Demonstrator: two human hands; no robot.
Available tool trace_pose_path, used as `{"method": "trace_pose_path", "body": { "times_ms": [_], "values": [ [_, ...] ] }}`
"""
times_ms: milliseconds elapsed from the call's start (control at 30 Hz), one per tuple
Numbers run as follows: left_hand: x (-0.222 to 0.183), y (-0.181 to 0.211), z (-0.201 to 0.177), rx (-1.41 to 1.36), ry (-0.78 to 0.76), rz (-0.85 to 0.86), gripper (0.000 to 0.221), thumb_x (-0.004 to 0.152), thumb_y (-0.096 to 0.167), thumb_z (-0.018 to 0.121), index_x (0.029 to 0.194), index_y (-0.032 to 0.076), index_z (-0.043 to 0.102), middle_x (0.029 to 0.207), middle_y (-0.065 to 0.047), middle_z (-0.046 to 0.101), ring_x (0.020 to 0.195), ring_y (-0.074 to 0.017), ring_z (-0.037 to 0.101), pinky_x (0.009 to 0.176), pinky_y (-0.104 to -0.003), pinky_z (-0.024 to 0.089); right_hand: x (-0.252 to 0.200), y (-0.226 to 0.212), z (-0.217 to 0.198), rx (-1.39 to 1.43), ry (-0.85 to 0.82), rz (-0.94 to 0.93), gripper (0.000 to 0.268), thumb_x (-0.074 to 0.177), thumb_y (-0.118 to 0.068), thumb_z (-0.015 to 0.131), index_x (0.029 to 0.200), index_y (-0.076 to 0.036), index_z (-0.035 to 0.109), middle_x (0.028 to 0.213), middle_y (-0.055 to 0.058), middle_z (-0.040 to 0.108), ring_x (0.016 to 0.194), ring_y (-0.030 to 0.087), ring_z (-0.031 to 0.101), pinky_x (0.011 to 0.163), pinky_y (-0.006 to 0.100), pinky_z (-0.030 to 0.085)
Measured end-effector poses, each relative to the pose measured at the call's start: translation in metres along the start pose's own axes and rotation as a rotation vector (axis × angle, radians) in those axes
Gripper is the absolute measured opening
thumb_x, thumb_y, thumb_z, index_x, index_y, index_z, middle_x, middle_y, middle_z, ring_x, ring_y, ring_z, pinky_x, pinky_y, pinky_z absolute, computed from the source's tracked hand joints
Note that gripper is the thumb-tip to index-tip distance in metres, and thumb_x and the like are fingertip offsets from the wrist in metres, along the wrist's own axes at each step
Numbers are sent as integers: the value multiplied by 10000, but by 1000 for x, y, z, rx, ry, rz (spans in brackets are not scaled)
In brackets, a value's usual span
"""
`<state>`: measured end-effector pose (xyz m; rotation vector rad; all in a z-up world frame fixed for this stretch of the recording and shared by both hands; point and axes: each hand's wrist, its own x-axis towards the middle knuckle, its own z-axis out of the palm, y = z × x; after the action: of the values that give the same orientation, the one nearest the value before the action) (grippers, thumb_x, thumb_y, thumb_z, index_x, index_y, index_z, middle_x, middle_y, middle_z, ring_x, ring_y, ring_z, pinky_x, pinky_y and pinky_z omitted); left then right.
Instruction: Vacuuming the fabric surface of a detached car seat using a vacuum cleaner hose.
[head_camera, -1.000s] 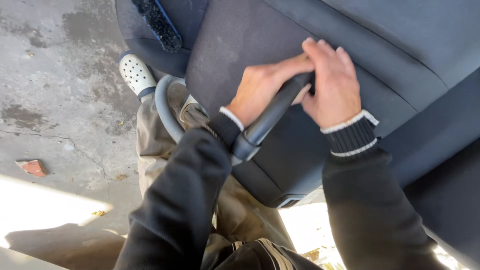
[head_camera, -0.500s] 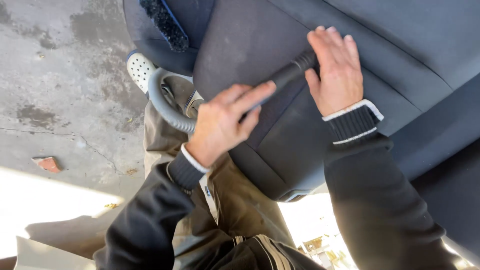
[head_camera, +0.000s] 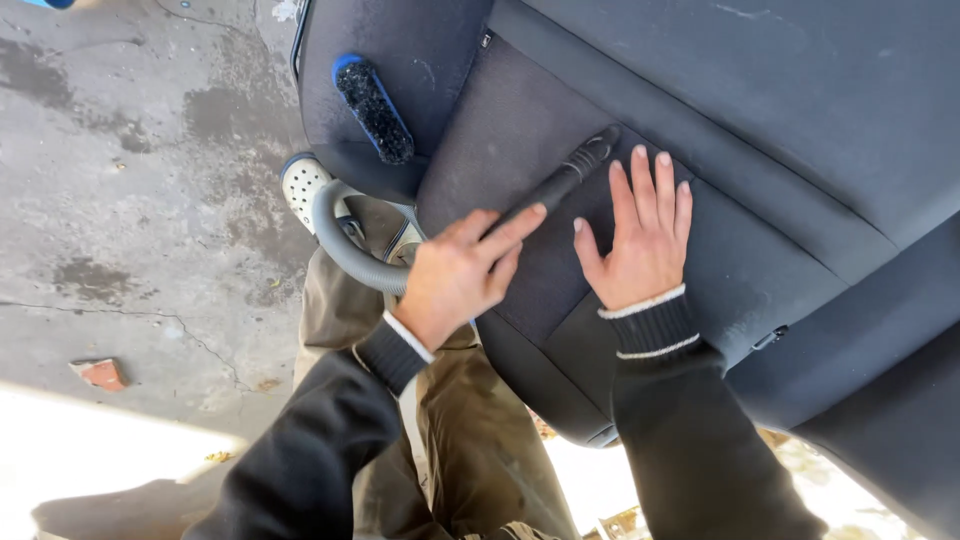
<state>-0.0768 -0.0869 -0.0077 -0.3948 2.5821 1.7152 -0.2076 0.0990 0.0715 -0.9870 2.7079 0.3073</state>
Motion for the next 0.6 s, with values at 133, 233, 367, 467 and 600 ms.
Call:
{"method": "trace_pose_path", "body": {
  "times_ms": [133, 233, 367, 467, 600],
  "values": [
    [29, -60, 3, 41, 107, -119, 491, 998, 259, 659, 1469, 395, 638, 1004, -43, 706, 904, -334, 768, 770, -490, 644, -18, 9, 13, -13, -20, 61, 690, 986, -437, 692, 1536, -31, 604, 1659, 207, 483, 1569, 411, 344, 1256, 587, 183],
    [23, -58, 8, 30, 101, -189, 542, 1007, 287, 657, 1528, 415, 576, 1031, -46, 706, 941, -345, 761, 806, -505, 635, -14, 16, 13, -22, 4, 53, 689, 979, -426, 696, 1525, -13, 626, 1652, 219, 501, 1564, 411, 352, 1255, 589, 168],
    [-6, -22, 2, 16, -26, -5, 527, 979, 300, 663, 1476, 465, 605, 1032, -24, 705, 885, -285, 780, 787, -420, 652, -10, 13, 3, -35, -18, 65, 691, 983, -406, 698, 1539, -2, 631, 1662, 221, 498, 1562, 415, 352, 1253, 593, 152],
    [5, -52, 2, 17, 0, -74, 545, 993, 275, 654, 1501, 458, 586, 1053, -48, 705, 895, -322, 772, 795, -464, 648, 2, 15, 4, -51, -9, 15, 684, 987, -396, 704, 1534, 10, 637, 1658, 230, 505, 1564, 416, 352, 1254, 593, 149],
    [6, -66, 12, 50, 8, -205, 554, 1004, 314, 632, 1529, 468, 550, 1063, -50, 686, 907, -364, 761, 784, -530, 641, 15, 16, 0, -50, -22, -39, 685, 990, -372, 707, 1535, 36, 629, 1651, 256, 503, 1565, 430, 339, 1248, 603, 154]
  ]
}}
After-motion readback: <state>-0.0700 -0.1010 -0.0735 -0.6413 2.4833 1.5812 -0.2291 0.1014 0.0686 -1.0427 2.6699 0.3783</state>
